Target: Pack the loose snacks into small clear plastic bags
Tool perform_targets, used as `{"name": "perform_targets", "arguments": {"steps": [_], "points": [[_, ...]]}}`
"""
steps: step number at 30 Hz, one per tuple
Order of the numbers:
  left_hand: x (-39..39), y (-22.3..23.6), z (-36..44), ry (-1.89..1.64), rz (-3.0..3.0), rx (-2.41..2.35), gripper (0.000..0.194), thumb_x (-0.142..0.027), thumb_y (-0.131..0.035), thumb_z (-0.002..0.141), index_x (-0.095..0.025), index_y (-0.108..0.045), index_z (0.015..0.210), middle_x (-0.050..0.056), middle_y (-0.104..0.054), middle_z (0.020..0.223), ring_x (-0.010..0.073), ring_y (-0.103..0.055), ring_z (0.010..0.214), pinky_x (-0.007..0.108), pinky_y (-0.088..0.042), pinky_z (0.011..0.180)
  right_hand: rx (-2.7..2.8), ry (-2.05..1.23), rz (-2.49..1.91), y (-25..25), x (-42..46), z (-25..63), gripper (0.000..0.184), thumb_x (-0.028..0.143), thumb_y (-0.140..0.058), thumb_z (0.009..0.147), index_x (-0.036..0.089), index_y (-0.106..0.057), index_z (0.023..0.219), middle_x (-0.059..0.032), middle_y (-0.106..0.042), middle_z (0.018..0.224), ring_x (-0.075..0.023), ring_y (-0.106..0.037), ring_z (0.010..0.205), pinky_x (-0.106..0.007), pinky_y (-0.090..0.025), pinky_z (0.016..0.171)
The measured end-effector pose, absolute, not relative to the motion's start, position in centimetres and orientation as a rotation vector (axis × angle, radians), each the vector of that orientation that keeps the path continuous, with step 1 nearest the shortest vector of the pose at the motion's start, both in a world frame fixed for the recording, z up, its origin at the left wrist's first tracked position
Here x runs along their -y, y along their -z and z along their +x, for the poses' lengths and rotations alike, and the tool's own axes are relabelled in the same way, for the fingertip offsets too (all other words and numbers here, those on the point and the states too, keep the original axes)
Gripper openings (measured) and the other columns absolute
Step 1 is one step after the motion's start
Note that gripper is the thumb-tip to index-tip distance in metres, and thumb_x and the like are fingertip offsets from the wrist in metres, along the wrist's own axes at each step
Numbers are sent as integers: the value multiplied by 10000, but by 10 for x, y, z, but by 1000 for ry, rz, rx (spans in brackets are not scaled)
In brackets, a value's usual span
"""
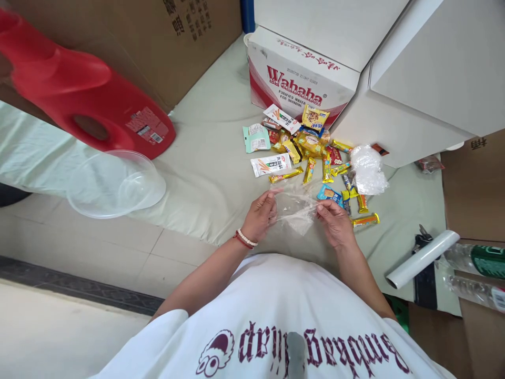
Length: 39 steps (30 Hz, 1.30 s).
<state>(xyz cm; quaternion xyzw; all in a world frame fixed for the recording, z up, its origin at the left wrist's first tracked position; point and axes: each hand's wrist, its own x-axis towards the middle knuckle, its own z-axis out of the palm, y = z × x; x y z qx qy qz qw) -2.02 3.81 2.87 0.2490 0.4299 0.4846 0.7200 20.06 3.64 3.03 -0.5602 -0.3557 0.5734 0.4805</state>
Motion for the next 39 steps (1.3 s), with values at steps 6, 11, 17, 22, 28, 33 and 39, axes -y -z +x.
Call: {"name": "perform_targets", "arguments": {"steps": [6,11,17,22,28,33,39], "points": [[-45,-30,-48,-1022,529,-993,557,-647,-698,815,-206,-634,1149,-102,-319,568,50,-194,439,182,-176,391,788,-1599,-1283,-39,-35,208,324,466,-881,712,242,-668,809,22,-672,849,-135,-638,776,-323,-588,796],[-48,-29,-49,-1073,486,-1099,525,-667,-676,826,-224,-633,1103,-97,-304,584,48,-202,437,176,-176,390,693,-1652,-1306,-34,-39,202,403,530,-877,698,235,-640,835,8,-712,826,-110,-634,648,-243,-568,633],[-41,-26,-31,-1165,474,-1131,522,-687,-651,832,-231,-643,1086,-81,-322,617,62,-255,471,176,-212,401,586,-1799,-1389,-18,-33,173,491,619,-866,646,221,-688,871,9,-672,760,-120,-609,648,-219,-539,545],[-42,-19,-43,-1179,525,-1165,504,-680,-650,835,-231,-647,1063,-78,-302,615,74,-258,484,179,-198,399,571,-1701,-1378,-17,-35,175,408,395,-949,580,205,-628,744,65,-576,666,-66,-492,563,-163,-436,489],[-59,-10,-77,-1053,639,-1186,575,-712,-719,754,-196,-676,1005,-80,-299,596,66,-244,475,199,-177,410,616,-1734,-1382,-25,-43,206,394,383,-950,603,200,-635,754,77,-543,626,-56,-471,537,-164,-437,492],[-74,-7,-89,-946,633,-1190,535,-674,-701,801,-192,-655,1028,-87,-310,560,63,-227,436,216,-126,414,458,-1736,-1307,-19,-42,204,405,369,-958,598,225,-625,777,31,-707,774,-162,-700,772,-393,-618,807],[-52,-4,-73,-1024,581,-1274,712,-543,-823,723,-220,-493,1265,50,-705,904,162,-656,758,254,-473,652,328,-1609,-1280,1,-39,175,402,382,-939,636,234,-590,772,50,-690,692,-125,-691,659,-343,-634,790]]}}
